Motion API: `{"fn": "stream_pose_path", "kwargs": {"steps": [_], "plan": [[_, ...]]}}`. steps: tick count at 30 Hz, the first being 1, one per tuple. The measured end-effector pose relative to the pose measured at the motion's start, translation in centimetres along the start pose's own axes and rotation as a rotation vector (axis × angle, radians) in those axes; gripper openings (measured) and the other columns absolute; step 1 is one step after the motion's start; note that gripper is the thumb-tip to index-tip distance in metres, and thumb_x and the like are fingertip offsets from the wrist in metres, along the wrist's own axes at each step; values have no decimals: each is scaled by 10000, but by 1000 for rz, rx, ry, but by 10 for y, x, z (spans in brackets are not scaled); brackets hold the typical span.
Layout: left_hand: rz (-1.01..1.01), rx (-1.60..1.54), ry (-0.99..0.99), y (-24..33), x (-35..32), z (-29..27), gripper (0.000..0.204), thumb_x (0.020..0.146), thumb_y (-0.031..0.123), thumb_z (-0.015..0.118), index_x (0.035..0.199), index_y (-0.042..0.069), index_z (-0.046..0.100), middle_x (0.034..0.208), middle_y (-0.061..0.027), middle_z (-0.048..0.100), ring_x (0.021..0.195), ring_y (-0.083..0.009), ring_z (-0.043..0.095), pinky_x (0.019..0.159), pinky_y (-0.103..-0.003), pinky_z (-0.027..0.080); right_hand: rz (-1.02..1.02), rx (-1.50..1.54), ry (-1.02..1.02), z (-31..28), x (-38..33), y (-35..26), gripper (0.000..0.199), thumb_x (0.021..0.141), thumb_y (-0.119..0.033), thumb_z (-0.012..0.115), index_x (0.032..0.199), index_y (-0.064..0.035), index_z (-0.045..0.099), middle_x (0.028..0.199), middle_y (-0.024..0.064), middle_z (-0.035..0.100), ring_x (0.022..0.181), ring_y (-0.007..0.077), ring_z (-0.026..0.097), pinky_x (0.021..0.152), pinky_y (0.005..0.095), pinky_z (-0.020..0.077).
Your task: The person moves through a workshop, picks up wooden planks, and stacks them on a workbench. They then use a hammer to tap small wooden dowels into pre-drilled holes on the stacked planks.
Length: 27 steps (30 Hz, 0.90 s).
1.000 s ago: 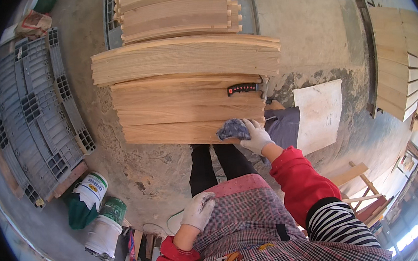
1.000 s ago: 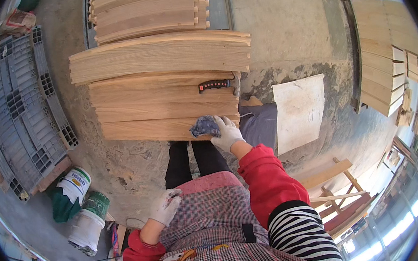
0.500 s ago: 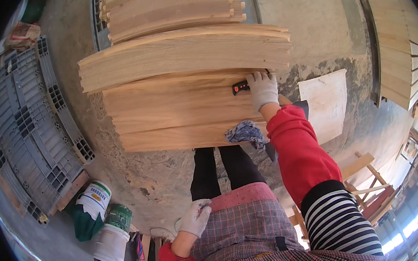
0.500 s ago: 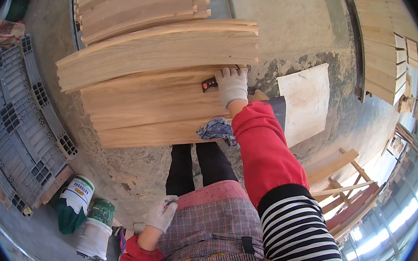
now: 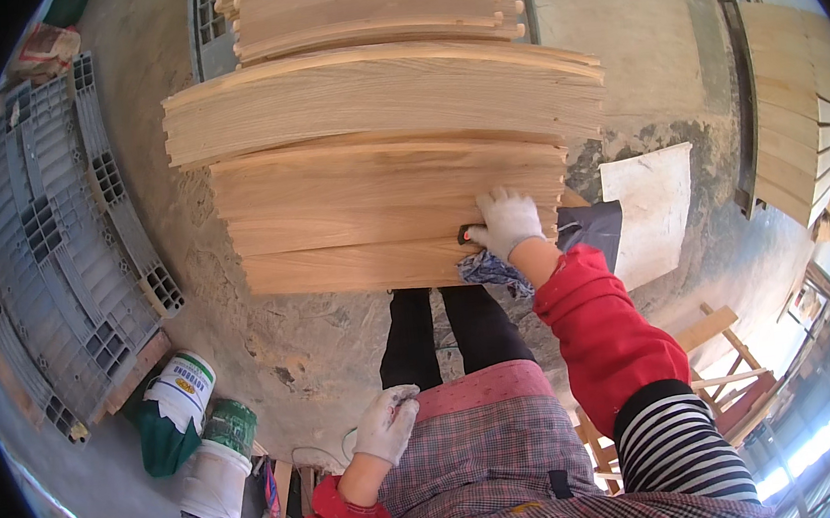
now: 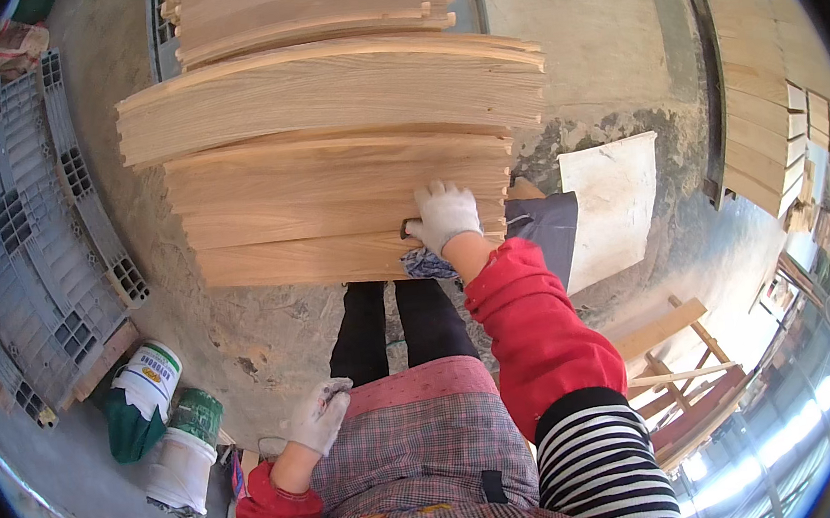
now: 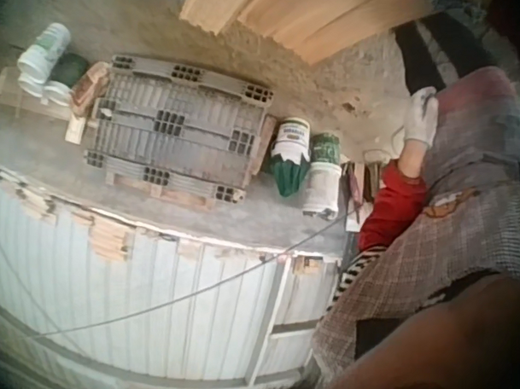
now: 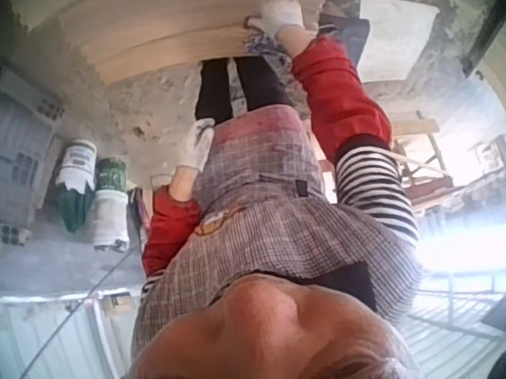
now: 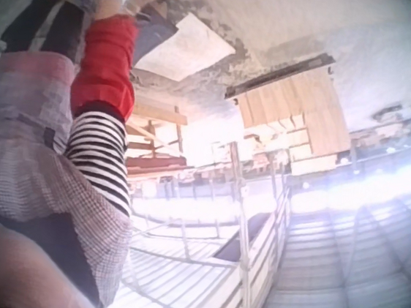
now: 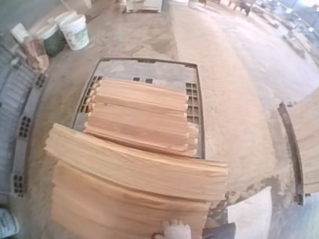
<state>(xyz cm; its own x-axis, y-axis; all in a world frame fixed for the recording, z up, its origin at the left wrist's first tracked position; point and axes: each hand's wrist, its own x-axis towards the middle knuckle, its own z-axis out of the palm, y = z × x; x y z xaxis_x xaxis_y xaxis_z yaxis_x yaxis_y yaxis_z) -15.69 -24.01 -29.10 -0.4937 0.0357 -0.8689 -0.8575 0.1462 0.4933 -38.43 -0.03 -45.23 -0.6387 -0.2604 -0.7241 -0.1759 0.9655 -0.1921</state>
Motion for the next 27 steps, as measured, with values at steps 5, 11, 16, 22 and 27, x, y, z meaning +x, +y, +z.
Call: {"fn": "stream_pose_path", "kwargs": {"steps": [5,11,16,22,27], "plan": [[-15,17,40,-26,6,5,226,842,120,564,1027,0,615,988,-154,649,930,-256,624,834,-323,481,-46,-152,289,-16,45,-8,821,687,-439,716,1368,-150,360,1358,183,380,1279,354,343,1028,494,291],[6,109,23,-12,-1,4,251,843,170,569,1032,13,622,988,-169,642,940,-292,617,837,-333,473,-73,-264,176,-18,56,-27,1009,617,-454,752,1445,-210,229,1440,253,255,1333,426,240,1069,568,192],[-15,79,45,-12,-6,-4,262,848,178,561,1040,9,619,1003,-169,640,946,-294,616,843,-334,473,-217,-174,262,-40,25,-32,889,623,-434,735,1389,-216,340,1376,266,331,1293,440,279,1060,579,176],[44,42,49,-29,-1,-6,265,844,173,561,1043,8,621,1016,-170,643,965,-279,615,860,-331,468,-343,-139,293,-96,-23,-28,844,590,-478,749,1322,-193,442,1361,276,342,1286,442,288,1061,571,178],[47,28,49,-15,3,-11,256,861,162,556,1064,16,609,1036,-149,638,983,-261,608,872,-324,461,-492,-161,344,-145,-50,-14,809,488,-406,813,1201,-171,511,1304,260,394,1224,426,358,1021,565,240]]}}
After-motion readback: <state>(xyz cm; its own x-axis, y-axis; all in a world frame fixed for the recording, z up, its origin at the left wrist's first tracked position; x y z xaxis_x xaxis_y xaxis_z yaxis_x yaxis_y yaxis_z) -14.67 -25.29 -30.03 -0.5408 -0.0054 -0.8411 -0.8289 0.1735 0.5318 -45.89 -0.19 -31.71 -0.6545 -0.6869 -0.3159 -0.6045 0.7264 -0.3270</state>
